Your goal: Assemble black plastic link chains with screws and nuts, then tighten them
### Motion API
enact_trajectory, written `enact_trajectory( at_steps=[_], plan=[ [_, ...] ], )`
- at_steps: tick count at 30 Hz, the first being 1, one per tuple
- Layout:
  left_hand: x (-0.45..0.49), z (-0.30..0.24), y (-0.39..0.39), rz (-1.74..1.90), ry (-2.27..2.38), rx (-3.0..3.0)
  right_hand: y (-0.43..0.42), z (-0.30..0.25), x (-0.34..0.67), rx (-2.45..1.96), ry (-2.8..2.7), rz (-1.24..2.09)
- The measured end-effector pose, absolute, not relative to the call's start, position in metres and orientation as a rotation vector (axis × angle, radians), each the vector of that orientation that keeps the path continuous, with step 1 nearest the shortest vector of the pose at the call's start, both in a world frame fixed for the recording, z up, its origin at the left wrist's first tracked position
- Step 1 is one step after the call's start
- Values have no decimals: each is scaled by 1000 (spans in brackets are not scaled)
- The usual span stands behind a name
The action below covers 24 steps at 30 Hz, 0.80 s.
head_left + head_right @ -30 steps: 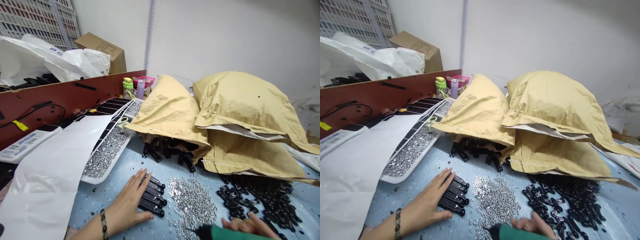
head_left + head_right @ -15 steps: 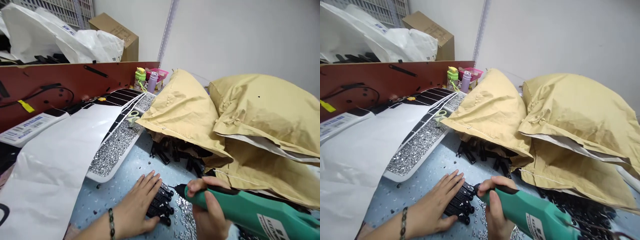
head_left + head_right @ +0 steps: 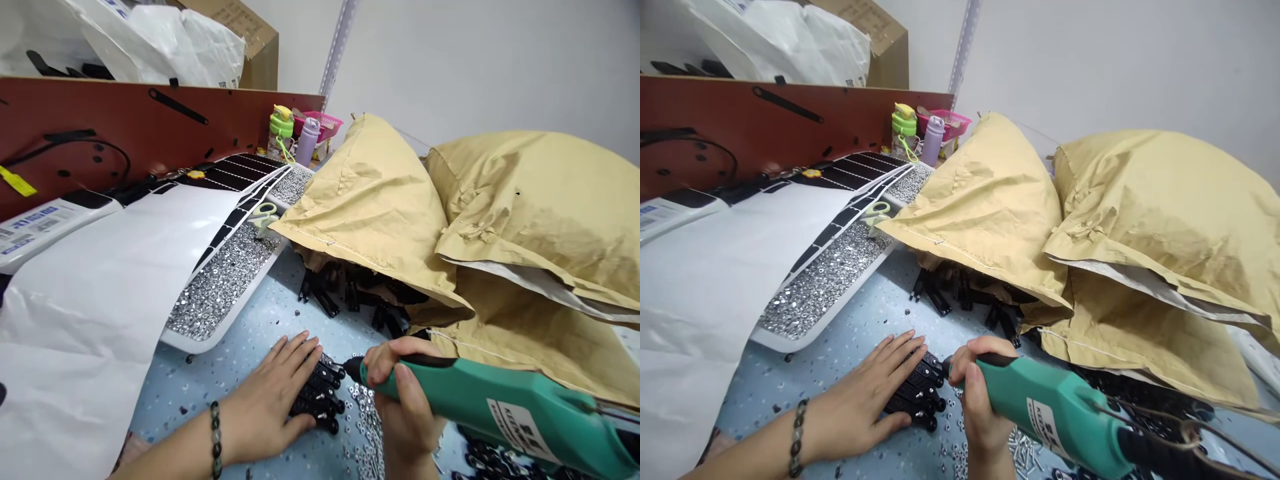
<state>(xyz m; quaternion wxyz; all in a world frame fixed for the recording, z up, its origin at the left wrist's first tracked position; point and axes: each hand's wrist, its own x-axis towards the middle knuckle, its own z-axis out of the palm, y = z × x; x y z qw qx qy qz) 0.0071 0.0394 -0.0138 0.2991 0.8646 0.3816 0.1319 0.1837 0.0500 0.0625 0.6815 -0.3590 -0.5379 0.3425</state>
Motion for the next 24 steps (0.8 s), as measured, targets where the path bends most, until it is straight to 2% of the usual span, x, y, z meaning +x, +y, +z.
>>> enact_trajectory(
  at_steps=[12, 24],
  plan=[
    [10, -16, 39, 394, 1011, 2304, 56, 61, 182, -840, -1258, 869],
    [13, -13, 40, 406, 1026, 2305, 35, 69, 174, -901, -1362, 831]
  ],
)
